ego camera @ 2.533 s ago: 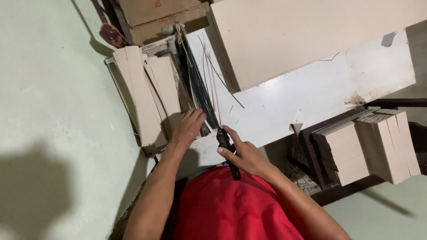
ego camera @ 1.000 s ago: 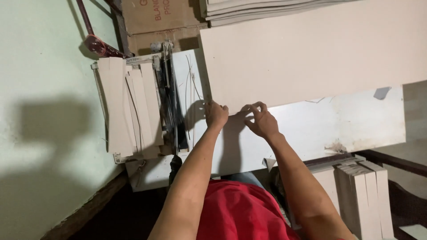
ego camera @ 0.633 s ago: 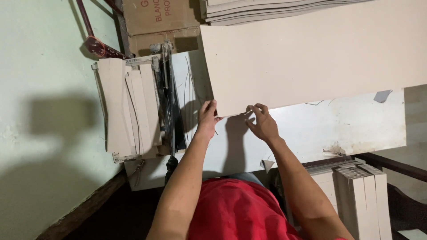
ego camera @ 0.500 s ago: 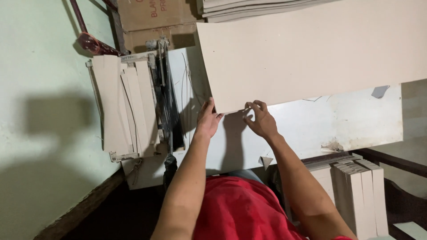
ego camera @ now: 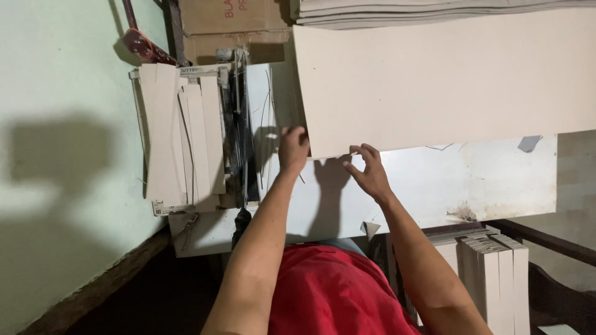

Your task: The person uses a manual paper cutter to trim large sheets of light-colored paper. They repeatedly place a sheet on the cutter, align it against the guide, and pull down the lever to cut the paper. The cut sheets are stacked on the left side of the machine.

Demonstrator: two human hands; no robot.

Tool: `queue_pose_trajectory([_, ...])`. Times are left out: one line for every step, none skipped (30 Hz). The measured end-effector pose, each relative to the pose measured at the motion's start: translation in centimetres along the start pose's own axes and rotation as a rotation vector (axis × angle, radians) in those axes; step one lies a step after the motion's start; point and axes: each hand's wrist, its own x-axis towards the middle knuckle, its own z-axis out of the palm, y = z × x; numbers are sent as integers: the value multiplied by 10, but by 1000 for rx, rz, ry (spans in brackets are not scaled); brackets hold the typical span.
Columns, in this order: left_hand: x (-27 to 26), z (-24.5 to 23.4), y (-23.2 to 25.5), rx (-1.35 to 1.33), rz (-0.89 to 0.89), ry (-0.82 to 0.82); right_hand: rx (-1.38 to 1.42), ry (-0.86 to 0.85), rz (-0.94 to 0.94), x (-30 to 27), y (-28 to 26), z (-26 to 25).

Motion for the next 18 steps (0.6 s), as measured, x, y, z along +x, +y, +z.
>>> queue_pose_trajectory([-13,-10,25,157,26,-19,-36,-9,-6,0,1,0])
queue_pose_trajectory([-28,-18,50,314,53,-42,-72,-17,-9,-2,4,0])
queue_pose_trajectory([-27,-15,56,315,58,-43,-70,-12,-8,-1,6,0])
queue_pose_trajectory([-27,-14,60,94,16,-71,-78,-10,-15,-1,8,2])
queue_pose_trajectory([-28,-12,65,-127,-26,-99,-87,-8,-22,-1,11,4])
queue_pose_trajectory([-28,-11,67,-125,-22,-102,-83,-4,-22,1,17,6])
queue_pose_trajectory([-29,-11,69,-93,-24,-164,-60,2,-4,3,24,9])
queue_pose_trajectory([-31,-11,70,-65,-31,-223,-42,4,13,4,31,12])
queue_pose_trajectory([-25,-7,70,-66,-31,-223,-43,4,12,16,65,24])
queue_pose_trajectory([-18,-4,68,-50,54,-197,289,202,80,28,99,38])
queue_pose_trajectory([-10,-2,65,-34,138,-170,622,397,151,41,133,52])
queue_pose_trajectory([-22,-11,83,-33,139,-163,624,393,145,25,93,33])
queue_pose_trajectory([-34,-19,100,-137,237,-148,904,346,298,8,54,14])
queue_pose_trajectory([-49,-25,116,-242,332,-138,1179,295,462,-13,17,-5])
queue_pose_trajectory([-73,-42,129,-241,330,-138,1179,294,463,-26,1,-16])
queue_pose_trajectory([-94,-59,143,-224,376,-206,1371,319,450,-36,-18,-28])
queue_pose_trajectory([-116,-76,158,-206,423,-274,1564,343,434,-47,-36,-40])
queue_pose_trajectory([-124,-87,152,-203,426,-267,1566,335,430,-49,-25,-38])
